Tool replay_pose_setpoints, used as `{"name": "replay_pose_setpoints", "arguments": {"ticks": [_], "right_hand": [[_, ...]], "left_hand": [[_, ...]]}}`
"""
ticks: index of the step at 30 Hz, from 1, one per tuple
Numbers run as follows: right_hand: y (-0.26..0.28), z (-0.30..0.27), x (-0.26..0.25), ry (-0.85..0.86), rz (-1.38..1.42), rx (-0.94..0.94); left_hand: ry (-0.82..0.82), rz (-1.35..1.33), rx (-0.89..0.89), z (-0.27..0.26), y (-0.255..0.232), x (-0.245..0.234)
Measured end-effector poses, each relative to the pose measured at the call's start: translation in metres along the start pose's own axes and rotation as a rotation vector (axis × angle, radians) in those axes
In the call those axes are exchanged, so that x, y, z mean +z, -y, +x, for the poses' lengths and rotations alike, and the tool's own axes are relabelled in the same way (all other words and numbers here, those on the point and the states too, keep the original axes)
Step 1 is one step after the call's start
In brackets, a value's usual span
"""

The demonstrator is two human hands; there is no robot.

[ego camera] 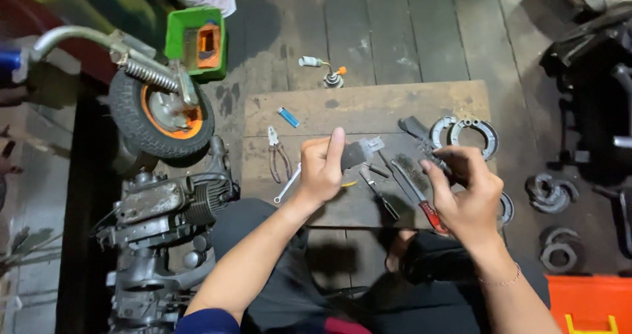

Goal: The person scrubs a curved metal brake shoe with a wire brush, then flips it to clean the other side. They continue scrubbing the surface and edges of the part while seated.

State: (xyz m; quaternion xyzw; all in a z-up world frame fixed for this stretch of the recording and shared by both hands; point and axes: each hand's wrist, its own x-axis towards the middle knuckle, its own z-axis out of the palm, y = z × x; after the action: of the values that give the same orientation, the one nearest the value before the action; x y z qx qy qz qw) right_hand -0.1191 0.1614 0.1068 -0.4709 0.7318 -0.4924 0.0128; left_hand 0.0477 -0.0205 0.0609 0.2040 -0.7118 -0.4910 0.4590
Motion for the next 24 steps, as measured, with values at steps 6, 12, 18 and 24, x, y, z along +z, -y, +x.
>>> {"name": "replay_pose_setpoints", "arguments": {"ticks": [6,12,18,24], "right_hand": [[-0.003,-0.025,0.025,-0.099,0.235,0.071],[0.011,-0.02,0.029,-0.071,0.072,-0.162],[0.01,-0.026,0.017,-0.087,0.135,-0.062],[0.012,-0.007,0.01,-0.17,-0.045,-0.069]], "left_hand": [[0.06,0.111,0.131,-0.003,-0.011,0.009],[0.084,0.176,0.283,0.0,-0.032,0.019],[0.031,0.177,0.27,0.003,-0.039,0.014],[0.002,0.214,0.322,0.01,-0.045,0.01]]}}
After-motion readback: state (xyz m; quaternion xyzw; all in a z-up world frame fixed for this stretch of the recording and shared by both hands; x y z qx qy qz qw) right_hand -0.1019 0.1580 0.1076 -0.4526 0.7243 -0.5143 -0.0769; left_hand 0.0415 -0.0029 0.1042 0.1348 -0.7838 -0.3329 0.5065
